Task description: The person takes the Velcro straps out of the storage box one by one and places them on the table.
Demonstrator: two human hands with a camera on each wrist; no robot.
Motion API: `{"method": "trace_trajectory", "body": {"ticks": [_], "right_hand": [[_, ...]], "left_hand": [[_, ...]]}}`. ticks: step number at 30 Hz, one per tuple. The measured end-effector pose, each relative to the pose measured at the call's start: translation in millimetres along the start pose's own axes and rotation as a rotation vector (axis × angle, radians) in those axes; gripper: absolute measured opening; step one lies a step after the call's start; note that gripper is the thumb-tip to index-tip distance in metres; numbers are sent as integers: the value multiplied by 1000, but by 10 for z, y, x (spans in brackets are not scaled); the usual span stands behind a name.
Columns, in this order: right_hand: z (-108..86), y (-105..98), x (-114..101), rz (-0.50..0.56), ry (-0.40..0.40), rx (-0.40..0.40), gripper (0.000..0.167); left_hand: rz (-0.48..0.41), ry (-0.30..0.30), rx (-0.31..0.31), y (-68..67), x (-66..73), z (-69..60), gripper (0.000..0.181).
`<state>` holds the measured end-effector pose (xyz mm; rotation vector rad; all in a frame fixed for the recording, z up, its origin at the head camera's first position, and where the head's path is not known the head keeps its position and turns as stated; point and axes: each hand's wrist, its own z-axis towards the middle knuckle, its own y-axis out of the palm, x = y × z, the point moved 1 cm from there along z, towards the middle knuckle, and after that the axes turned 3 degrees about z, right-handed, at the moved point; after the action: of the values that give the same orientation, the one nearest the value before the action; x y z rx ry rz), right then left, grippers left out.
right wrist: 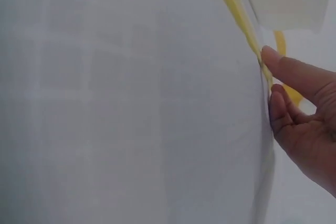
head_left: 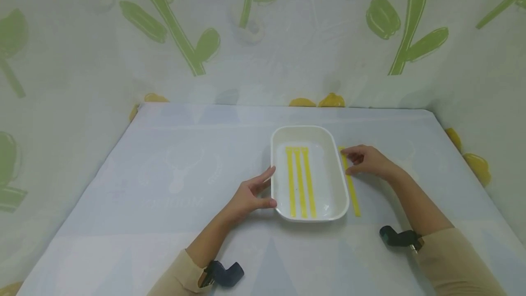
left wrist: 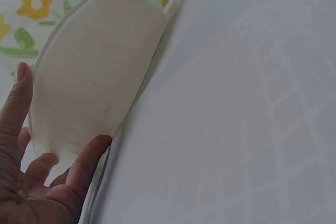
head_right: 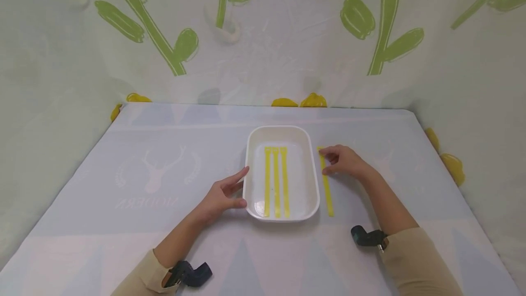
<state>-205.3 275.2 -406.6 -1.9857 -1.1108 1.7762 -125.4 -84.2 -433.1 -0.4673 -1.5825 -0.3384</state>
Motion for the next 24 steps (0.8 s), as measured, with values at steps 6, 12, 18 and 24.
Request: {"method": "trace_trajectory", "body": {"ticks": [6,12,18,24], "right_hand": [[-41,-69,-24,143,33,24,65],[-47,-126,-117,218,62,52,64],[-83,-178,-308,248,32,84,63],[-103,-200,-489,226,22,70,63]], "left_hand": [[7,5,2,-1,6,4,97],[13,-1,2,1,17,0,97],[8,-12,7,5,19,0,95],[-7,-4,8,6,2,-3,100]]}}
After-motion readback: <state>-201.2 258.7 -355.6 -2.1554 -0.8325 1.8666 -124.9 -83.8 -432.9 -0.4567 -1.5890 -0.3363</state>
